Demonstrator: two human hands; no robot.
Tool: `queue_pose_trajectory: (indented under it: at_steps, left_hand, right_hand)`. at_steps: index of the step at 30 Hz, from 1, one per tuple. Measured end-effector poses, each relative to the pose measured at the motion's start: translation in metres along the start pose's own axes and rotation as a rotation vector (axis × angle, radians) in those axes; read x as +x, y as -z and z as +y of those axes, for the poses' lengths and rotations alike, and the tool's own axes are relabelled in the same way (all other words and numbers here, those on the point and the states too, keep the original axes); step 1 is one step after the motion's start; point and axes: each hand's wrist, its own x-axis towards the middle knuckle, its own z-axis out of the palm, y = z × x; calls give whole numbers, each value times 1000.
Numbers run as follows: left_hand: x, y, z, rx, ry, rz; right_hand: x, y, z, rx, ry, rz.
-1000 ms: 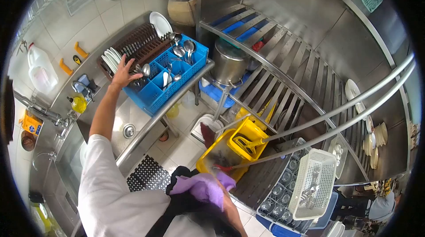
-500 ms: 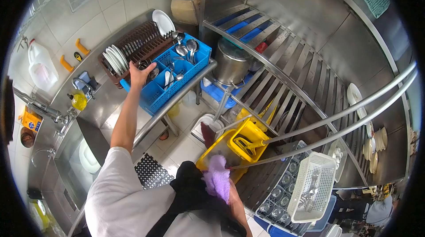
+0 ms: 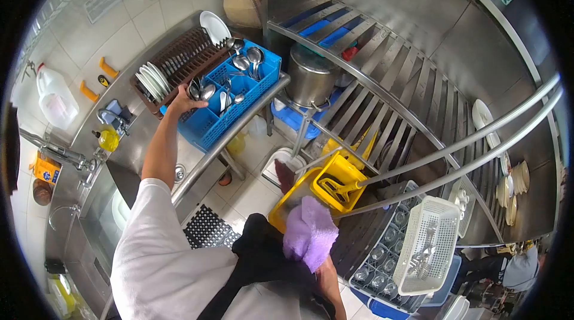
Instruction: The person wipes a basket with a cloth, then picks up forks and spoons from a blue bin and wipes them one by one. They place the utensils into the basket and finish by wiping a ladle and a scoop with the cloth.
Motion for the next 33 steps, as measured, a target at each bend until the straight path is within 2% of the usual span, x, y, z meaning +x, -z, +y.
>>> queue_pose_trajectory:
  at_steps: [2, 3, 6, 10, 12, 17, 20, 22, 24, 25, 27, 28, 32, 33]
  left_hand:
    - [10, -26, -6, -322, 401, 340]
    - [4, -34, 6, -315, 335, 425]
    - [9, -45, -12, -171, 318, 415]
    - [-1, -37, 10, -138, 566, 536]
    - [1, -38, 20, -108, 630, 607]
    - [-1, -47, 33, -37, 552, 791]
    - [8, -43, 47, -126, 502, 1076]
    - [-1, -36, 47, -153, 94, 1109]
    - [-46, -23, 100, -445, -335, 892]
    - [-68, -23, 120, -478, -367, 761]
    - [-117, -30, 163, -468, -411, 516]
    - [-144, -38, 189, -430, -435, 404]
    - [-251, -104, 256, -16, -379, 24]
    - [-263, -136, 241, -515, -167, -260]
  right_hand:
    - [-1, -4, 5, -65, 42, 3]
    - [-1, -5, 7, -86, 57, 5]
    - [-1, -7, 12, -139, 92, 23]
    - [-11, -6, 20, -195, 127, 61]
    - [-14, -4, 23, -232, 149, 82]
    - [-17, -1, 29, -400, 244, 139]
    - [-25, -1, 27, -649, 328, 207]
    - [-32, 0, 26, -824, 351, 241]
    - [-37, 1, 18, -841, 353, 213]
    - [-42, 4, 18, -514, 350, 86]
    - [-22, 0, 3, -578, 455, -43]
    - [-11, -8, -1, -589, 586, -74]
    - [19, -54, -32, -616, 713, 39]
    - [18, -73, -41, -516, 802, 151]
